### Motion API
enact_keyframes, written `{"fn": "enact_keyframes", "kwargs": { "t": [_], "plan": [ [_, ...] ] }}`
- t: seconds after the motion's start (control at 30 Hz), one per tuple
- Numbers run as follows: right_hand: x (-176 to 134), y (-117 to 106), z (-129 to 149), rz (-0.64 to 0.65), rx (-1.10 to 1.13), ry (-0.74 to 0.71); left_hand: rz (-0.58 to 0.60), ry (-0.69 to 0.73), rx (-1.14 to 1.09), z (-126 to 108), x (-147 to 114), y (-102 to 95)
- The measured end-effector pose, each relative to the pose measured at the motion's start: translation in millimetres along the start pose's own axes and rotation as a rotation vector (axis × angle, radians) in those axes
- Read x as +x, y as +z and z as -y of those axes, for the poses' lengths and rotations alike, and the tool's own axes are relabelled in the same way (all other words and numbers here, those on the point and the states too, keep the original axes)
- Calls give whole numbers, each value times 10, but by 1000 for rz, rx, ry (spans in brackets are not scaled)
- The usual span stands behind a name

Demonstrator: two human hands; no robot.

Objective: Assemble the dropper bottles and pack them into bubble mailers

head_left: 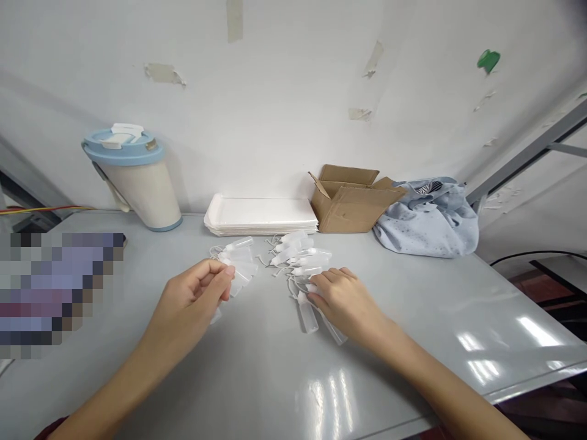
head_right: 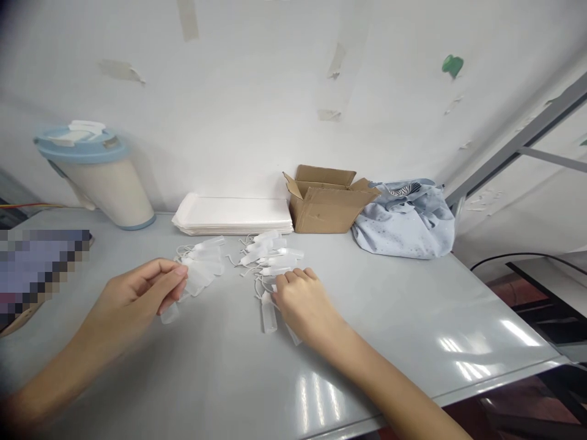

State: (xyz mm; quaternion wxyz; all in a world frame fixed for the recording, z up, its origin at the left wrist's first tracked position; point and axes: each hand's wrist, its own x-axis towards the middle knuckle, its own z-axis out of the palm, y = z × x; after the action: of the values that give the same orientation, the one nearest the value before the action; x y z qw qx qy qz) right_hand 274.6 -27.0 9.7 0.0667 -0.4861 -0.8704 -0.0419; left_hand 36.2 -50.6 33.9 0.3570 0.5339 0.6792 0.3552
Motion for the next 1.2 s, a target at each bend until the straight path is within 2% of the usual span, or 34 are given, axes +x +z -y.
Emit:
{"fn": "enact_keyframes", "kwargs": {
  "t": [0.13,0.23,0.3,0.43,0.53,0.67,0.9,1.1,1.2],
  "plan": [
    [-13,-10,2,-79,99,-7,67,37,0,88,31,-4],
    [-41,-41,37,-231,333,-63,123,100,-3,110,20,13],
    [-62,-66,77,-280,504,-127,192,149,0,112,-2,39],
    [-89,-92,165,-271,661,-270,330,188,-29,103,-69,102],
    [-100,-86,198,-286,701,-310,376,183,-24,86,-115,129],
    [-115,-100,203,-229,739,-249,347,158,-14,70,-126,133],
    [-123,-174,234,-168,851,-147,379,124,-46,50,-148,143],
    [-123,-157,230,-149,862,-125,500,191,55,56,-129,119],
    [-132,-138,226,-137,870,-110,546,136,27,51,-110,108]
  ]
}}
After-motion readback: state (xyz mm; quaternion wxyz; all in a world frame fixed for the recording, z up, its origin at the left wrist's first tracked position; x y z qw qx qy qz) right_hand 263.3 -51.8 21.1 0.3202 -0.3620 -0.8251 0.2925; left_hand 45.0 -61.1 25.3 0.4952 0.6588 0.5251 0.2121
